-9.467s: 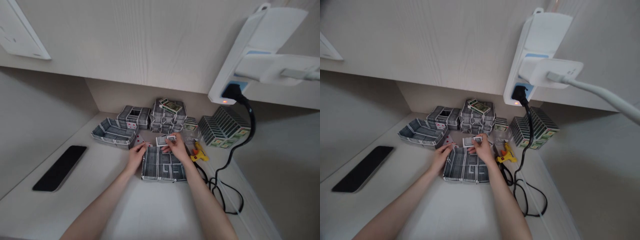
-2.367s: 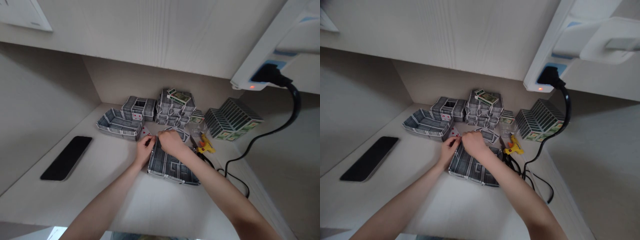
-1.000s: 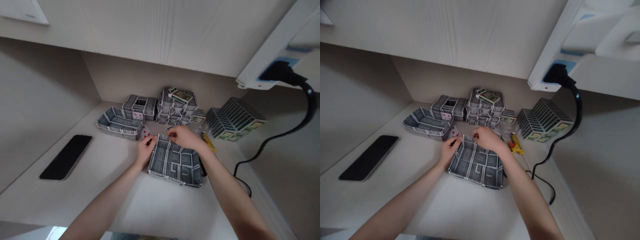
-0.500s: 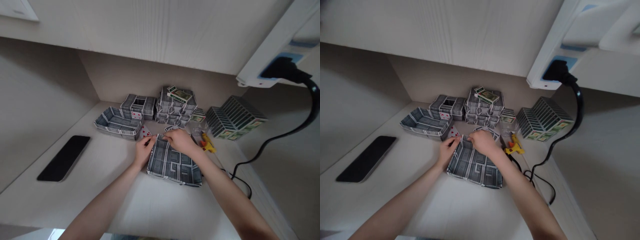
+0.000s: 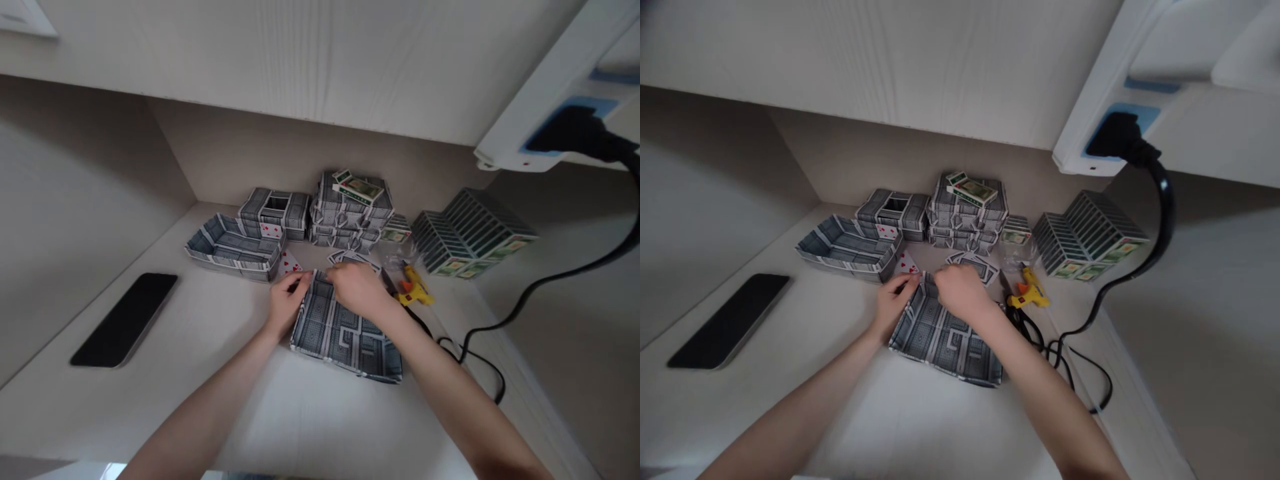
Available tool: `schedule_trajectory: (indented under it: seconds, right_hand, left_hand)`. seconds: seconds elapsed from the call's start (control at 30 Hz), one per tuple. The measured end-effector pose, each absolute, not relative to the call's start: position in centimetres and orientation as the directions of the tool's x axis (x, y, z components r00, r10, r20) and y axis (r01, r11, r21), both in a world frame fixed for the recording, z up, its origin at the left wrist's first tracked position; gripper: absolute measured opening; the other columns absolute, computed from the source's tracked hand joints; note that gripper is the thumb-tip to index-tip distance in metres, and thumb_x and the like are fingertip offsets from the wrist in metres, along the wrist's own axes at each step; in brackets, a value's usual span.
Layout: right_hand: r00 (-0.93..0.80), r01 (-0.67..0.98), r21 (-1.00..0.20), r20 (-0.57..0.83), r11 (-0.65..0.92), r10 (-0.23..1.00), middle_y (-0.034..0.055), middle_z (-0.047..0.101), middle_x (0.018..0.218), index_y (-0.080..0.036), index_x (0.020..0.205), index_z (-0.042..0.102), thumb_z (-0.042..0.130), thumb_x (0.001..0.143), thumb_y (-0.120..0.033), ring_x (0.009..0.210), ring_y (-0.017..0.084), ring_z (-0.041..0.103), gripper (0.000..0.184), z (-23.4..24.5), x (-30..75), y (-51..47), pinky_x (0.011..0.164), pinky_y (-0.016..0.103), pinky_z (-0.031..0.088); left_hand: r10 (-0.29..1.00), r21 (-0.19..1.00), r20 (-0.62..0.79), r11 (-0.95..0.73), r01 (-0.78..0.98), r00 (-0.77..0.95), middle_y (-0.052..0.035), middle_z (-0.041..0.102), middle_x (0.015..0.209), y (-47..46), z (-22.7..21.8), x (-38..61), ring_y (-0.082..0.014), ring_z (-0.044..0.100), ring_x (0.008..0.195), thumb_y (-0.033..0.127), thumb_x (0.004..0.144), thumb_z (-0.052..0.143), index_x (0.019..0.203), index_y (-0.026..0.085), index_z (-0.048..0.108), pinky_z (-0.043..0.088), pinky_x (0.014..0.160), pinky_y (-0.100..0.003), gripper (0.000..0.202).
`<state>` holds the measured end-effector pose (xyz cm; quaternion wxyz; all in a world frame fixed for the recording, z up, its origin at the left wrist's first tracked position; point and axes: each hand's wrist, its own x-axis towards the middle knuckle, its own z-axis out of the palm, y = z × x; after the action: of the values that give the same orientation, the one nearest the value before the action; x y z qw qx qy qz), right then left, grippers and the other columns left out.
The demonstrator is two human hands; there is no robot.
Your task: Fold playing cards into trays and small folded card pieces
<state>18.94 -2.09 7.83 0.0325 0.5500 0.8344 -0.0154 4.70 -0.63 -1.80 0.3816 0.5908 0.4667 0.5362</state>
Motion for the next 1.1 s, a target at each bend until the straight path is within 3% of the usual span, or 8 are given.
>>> schedule_trajectory:
  seconds: [0.17, 0.3, 0.53, 0.83, 1.1]
  right_hand:
    - [-0.352, 0.907, -0.222, 0.07, 0.359, 0.933, 0.0059, 0.062, 0.097, -0.018, 0.097, 0.058, 0.034, 0.086, -0.017, 0.092, 0.015, 0.055, 0.026, 5.5, 19.4, -2.0, 0.076, 0.022, 0.037]
    - [-0.31, 0.898, -0.288, 0.125, 0.333, 0.943, 0.0064, 0.061, 0.1, -0.018, 0.106, 0.055, 0.036, 0.086, -0.016, 0.095, 0.014, 0.054, 0.028, 4.3, 19.4, -2.1, 0.079, 0.023, 0.037]
    - [-0.33, 0.905, -0.25, 0.096, 0.344, 0.939, 0.0053, 0.062, 0.1, -0.02, 0.108, 0.055, 0.034, 0.085, -0.014, 0.095, 0.015, 0.054, 0.032, 5.3, 19.0, -2.4, 0.079, 0.023, 0.037]
    - [-0.368, 0.93, -0.03, -0.054, 0.367, 0.928, 0.0088, 0.063, 0.097, -0.019, 0.1, 0.057, 0.039, 0.079, -0.013, 0.089, 0.019, 0.056, 0.029, 7.2, 18.5, -2.5, 0.072, 0.027, 0.038]
    - [-0.351, 0.912, -0.212, 0.044, 0.352, 0.936, 0.0044, 0.065, 0.095, -0.02, 0.094, 0.06, 0.036, 0.082, -0.012, 0.092, 0.015, 0.056, 0.028, 5.9, 18.6, -2.3, 0.077, 0.022, 0.037]
  left_hand:
    - [0.954, 0.951, 0.298, -0.298, 0.088, 0.004, -0.0038, 0.067, 0.084, -0.7, -1.4, 4.7, -0.0149, 0.059, 0.08, 0.033, 0.073, 0.054, 0.08, 0.016, 0.068, 0.044, 0.078, -0.026, 0.023]
    - [0.971, 0.97, 0.239, -0.239, 0.038, 0.017, -0.0049, 0.067, 0.088, -0.8, -1.2, 4.8, -0.0164, 0.059, 0.083, 0.035, 0.072, 0.055, 0.083, 0.016, 0.068, 0.045, 0.081, -0.029, 0.025]
    - [0.988, 0.987, 0.154, -0.153, 0.05, 0.0, -0.0038, 0.068, 0.085, -0.8, -1.3, 5.1, -0.0161, 0.061, 0.08, 0.035, 0.07, 0.057, 0.083, 0.016, 0.067, 0.046, 0.077, -0.027, 0.026]
    - [0.977, 0.965, 0.211, -0.209, 0.159, 0.005, -0.002, 0.067, 0.077, -1.1, -1.3, 5.2, -0.0146, 0.059, 0.073, 0.035, 0.072, 0.053, 0.079, 0.016, 0.066, 0.045, 0.069, -0.023, 0.024]
    - [0.964, 0.951, 0.266, -0.265, 0.158, 0.016, -0.0028, 0.064, 0.075, -1.4, -1.3, 5.3, -0.0138, 0.057, 0.073, 0.034, 0.076, 0.05, 0.077, 0.015, 0.066, 0.044, 0.068, -0.022, 0.025]
